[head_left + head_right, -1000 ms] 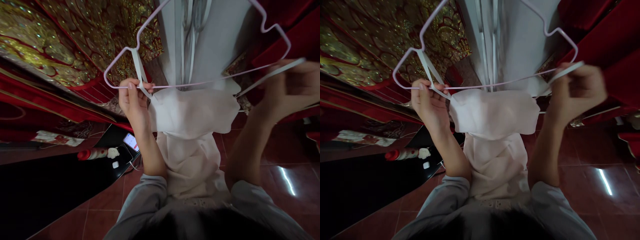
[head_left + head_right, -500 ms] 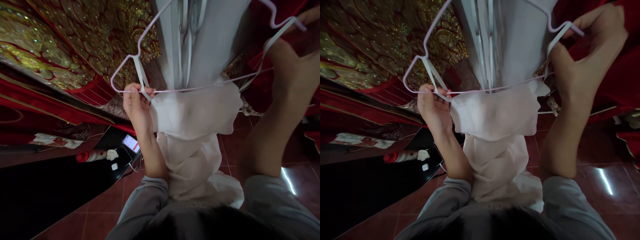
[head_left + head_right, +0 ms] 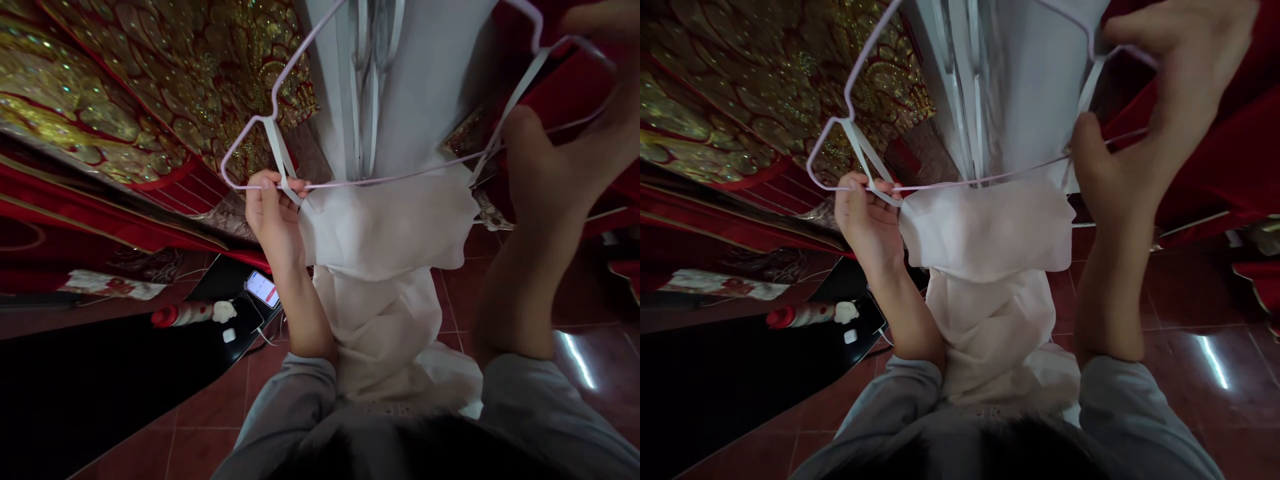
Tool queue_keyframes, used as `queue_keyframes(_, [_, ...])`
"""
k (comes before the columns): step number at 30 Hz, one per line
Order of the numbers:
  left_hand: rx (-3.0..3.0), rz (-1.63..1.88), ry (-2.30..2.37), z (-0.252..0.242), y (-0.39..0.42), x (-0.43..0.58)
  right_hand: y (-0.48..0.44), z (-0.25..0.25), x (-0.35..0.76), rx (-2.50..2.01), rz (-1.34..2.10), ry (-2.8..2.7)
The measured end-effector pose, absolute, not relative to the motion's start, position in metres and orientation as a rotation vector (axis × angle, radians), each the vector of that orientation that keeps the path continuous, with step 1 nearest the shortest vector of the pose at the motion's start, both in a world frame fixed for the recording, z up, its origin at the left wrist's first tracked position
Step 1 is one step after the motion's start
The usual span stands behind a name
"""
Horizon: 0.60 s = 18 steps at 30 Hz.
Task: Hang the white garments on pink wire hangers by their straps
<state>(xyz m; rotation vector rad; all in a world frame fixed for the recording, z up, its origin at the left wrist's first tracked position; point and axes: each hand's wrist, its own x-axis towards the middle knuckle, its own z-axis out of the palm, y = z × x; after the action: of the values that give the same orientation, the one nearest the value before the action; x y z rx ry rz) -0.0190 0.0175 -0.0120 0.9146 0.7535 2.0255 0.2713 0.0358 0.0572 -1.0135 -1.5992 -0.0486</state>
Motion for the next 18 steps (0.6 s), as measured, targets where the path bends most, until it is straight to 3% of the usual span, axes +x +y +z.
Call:
queue_keyframes(3, [0.901,2.023,0.831,-0.008,0.015,-0.014,0.023,0.032,0.254,-0.801,-0.333,-1.737])
queue_keyframes(8, [0.886,2.058,0.949,-0.007,0.007,-0.007,0.004,-0.008,0.213,-1.01,-0.025,-1.978])
queue_keyframes(14, [1.272,2.05,1.15,-0.017,-0.01,-0.017,0.003,-0.016,0.2,-1.034,-0.057,-1.911])
queue_keyframes(18, [1.291,1.96,1.139,0.008,-0.025,-0.03,0.005,-0.016,0.198,-1.035,-0.05,-1.877])
